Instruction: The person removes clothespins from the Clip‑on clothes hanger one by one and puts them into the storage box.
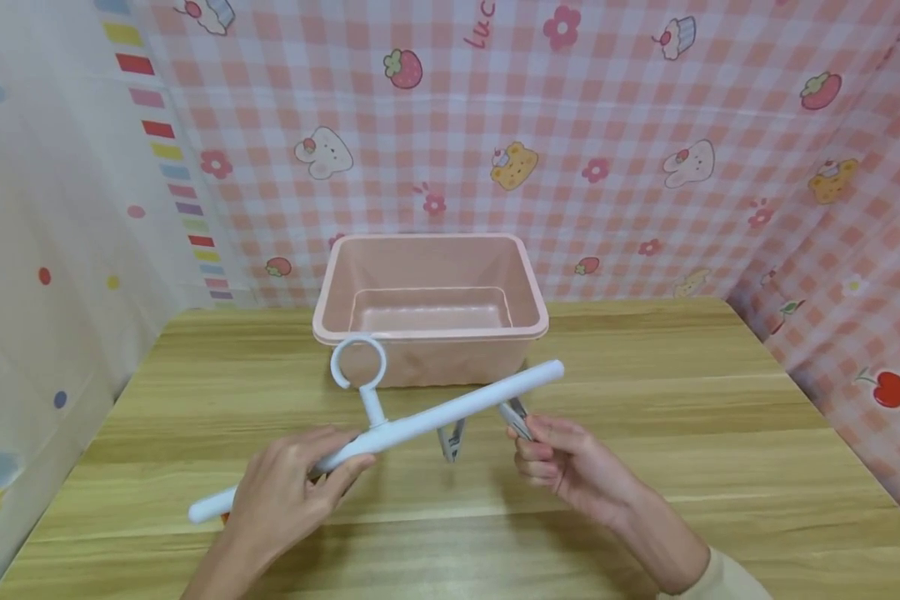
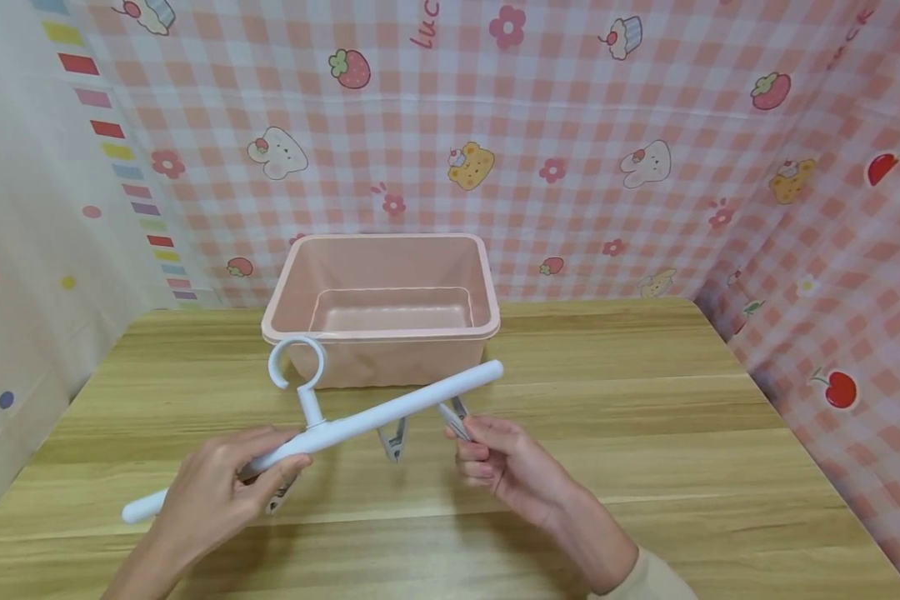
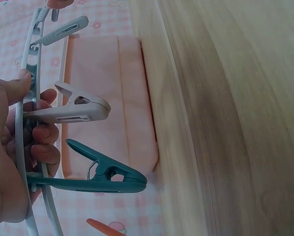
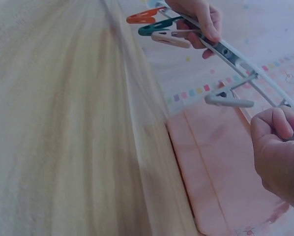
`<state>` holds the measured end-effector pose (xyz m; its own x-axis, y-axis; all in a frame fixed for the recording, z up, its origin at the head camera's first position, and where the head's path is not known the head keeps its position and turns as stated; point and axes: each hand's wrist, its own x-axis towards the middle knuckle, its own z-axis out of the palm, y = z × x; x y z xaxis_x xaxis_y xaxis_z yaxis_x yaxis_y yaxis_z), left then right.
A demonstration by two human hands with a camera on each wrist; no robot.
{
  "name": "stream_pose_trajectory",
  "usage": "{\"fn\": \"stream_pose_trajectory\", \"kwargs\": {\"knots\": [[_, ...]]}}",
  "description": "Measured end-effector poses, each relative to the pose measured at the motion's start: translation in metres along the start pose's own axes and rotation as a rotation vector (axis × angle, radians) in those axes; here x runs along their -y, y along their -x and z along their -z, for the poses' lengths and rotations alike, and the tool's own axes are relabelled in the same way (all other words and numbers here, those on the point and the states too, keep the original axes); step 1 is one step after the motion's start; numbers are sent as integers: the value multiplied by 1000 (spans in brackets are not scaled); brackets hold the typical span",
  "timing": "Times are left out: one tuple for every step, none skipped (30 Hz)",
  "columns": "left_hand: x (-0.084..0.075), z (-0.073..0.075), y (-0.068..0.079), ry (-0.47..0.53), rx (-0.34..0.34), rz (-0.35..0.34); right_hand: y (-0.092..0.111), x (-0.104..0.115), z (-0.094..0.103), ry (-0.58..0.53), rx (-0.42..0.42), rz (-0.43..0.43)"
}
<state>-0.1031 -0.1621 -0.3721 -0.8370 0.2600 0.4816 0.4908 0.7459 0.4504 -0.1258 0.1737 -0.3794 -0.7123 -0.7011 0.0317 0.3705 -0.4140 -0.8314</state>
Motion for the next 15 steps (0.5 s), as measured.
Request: {"fn": "stream_pose_trajectory", "kwargs": {"knots": [[0,0,0,1,0,-1,0,1,0,-6,7,-3],[0,0,0,4,0,-2,0,2,0,-12,14,-8],[0,0,0,5,0,-4,0,2,1,-17,19,-12],[1,0,0,6,0,-5,0,3,1,-22,21,-17],[1,0,0,9,1,-5,0,3,1,-28,23,-22],[1,1,0,11,2,-4,0,4,1,-34,27,-27],[1,1,0,14,3,-5,0,4,1,-40,31,-30],[1,1,0,16,4,-5,0,4,2,-45,35,-32],[1,1,0,17,5,-3,0,4,2,-50,39,-33],[1,0,-1,17,6,-1,-1,4,2,-55,45,-33],[0,0,-1,18,6,1,-1,4,2,-59,48,-34],[0,0,-1,17,7,4,-1,4,2,-66,50,-34],[0,0,-1,17,8,6,-1,4,2,-72,51,-35],[0,-1,-1,17,8,11,-1,4,2,-77,52,-35],[0,-1,0,19,10,15,-1,4,1,-80,52,-35]]}}
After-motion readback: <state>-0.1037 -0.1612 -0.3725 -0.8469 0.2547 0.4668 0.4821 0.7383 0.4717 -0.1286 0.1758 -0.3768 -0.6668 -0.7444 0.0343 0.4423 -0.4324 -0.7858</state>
